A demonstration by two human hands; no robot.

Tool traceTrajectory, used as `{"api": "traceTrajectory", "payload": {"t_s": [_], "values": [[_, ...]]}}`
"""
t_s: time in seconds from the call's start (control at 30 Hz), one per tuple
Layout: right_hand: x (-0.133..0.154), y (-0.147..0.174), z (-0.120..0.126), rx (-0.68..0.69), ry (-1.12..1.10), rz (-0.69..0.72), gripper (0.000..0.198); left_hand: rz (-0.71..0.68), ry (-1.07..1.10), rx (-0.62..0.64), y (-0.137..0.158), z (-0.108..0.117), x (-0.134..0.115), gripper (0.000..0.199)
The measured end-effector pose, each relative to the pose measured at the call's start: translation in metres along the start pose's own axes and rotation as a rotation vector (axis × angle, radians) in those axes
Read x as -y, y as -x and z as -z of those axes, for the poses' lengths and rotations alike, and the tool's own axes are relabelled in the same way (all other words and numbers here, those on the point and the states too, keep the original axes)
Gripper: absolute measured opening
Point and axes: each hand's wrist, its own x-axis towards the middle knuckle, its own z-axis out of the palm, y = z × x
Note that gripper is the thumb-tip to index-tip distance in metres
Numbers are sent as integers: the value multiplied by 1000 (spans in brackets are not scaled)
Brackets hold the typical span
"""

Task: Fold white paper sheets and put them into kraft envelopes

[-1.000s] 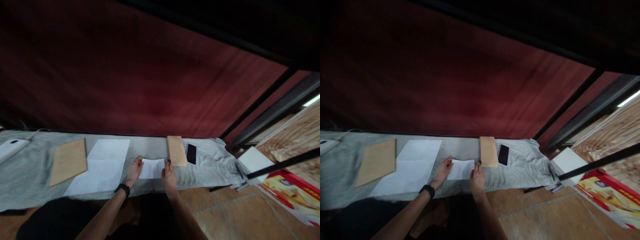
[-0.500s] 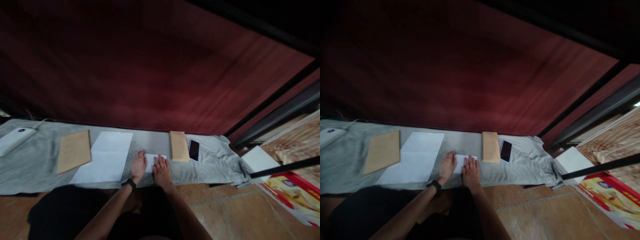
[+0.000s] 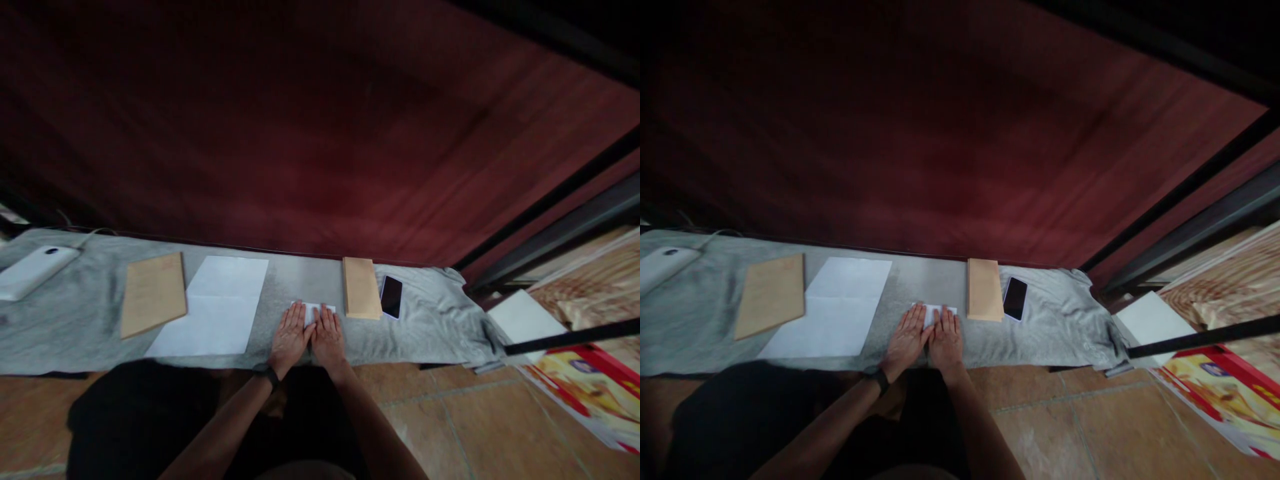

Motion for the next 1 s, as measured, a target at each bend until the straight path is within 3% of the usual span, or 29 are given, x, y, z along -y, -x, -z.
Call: {"api": "traceTrajectory", "payload": {"t_s": [0.27,0.7,0.87,1.0], "values": [[-8,7,-8,-155,-39,-86,58,57,-45,-13,6,1,4,62],[-13,22,4,-98,11,-147,57,64,-28,-32,4,4,2,67],[5,14,7,-80,-83,-33,54,46,-34,6,3,7,3,61],[8,12,4,-60,-62,-42,52,56,-38,-6,3,7,4,59]]}}
